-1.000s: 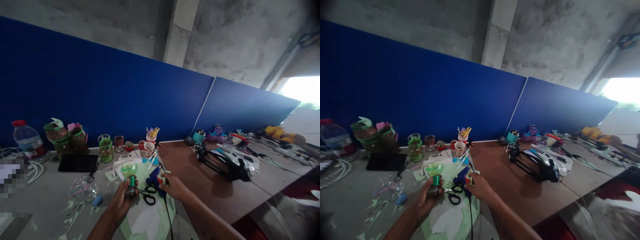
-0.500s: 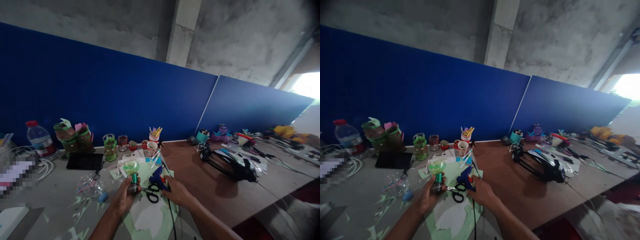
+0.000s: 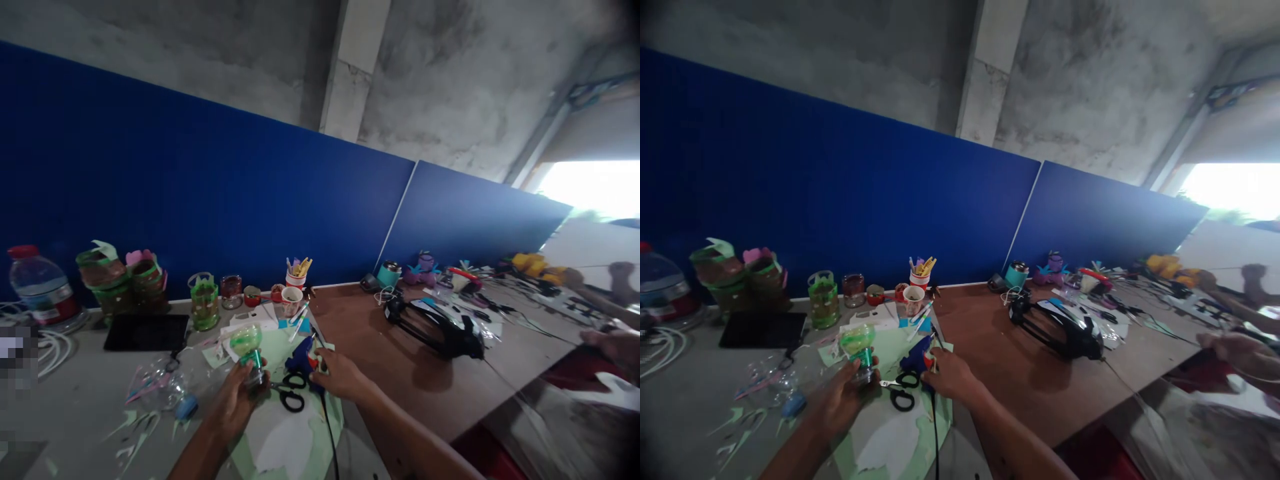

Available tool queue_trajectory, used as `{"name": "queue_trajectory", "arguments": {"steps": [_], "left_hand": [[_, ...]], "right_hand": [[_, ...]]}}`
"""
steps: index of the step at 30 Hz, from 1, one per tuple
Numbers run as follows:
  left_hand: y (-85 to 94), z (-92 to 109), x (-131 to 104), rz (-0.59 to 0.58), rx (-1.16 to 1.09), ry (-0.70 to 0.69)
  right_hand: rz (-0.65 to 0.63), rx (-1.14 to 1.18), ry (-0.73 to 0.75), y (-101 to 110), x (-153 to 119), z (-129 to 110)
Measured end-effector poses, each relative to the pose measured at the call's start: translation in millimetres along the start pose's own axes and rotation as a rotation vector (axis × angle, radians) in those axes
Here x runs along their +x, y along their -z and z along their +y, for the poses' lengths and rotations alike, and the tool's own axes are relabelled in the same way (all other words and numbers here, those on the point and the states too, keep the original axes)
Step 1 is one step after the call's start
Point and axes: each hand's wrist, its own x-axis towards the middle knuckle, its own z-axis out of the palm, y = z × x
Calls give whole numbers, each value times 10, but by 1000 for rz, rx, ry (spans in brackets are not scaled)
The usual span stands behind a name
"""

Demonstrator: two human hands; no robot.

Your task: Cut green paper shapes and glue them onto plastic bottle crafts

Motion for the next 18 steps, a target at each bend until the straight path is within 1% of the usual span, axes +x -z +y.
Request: {"name": "queue_trajectory", "arguments": {"steps": [5, 8, 10, 14, 18], "left_hand": [[-39, 13, -2, 46, 19, -28], [-25, 7, 12, 30, 40, -49], [0, -5, 31, 11, 52, -39], [41, -28, 67, -7, 59, -26], [34, -17, 58, -15, 64, -37]], "right_hand": [[-27, -27, -13, -30, -31, -9], [-50, -48, -4, -77, -72, -18], [-56, -67, -7, -93, -87, -34], [-13, -122, -30, -92, -86, -74], [13, -138, -38, -85, -81, -81]]}}
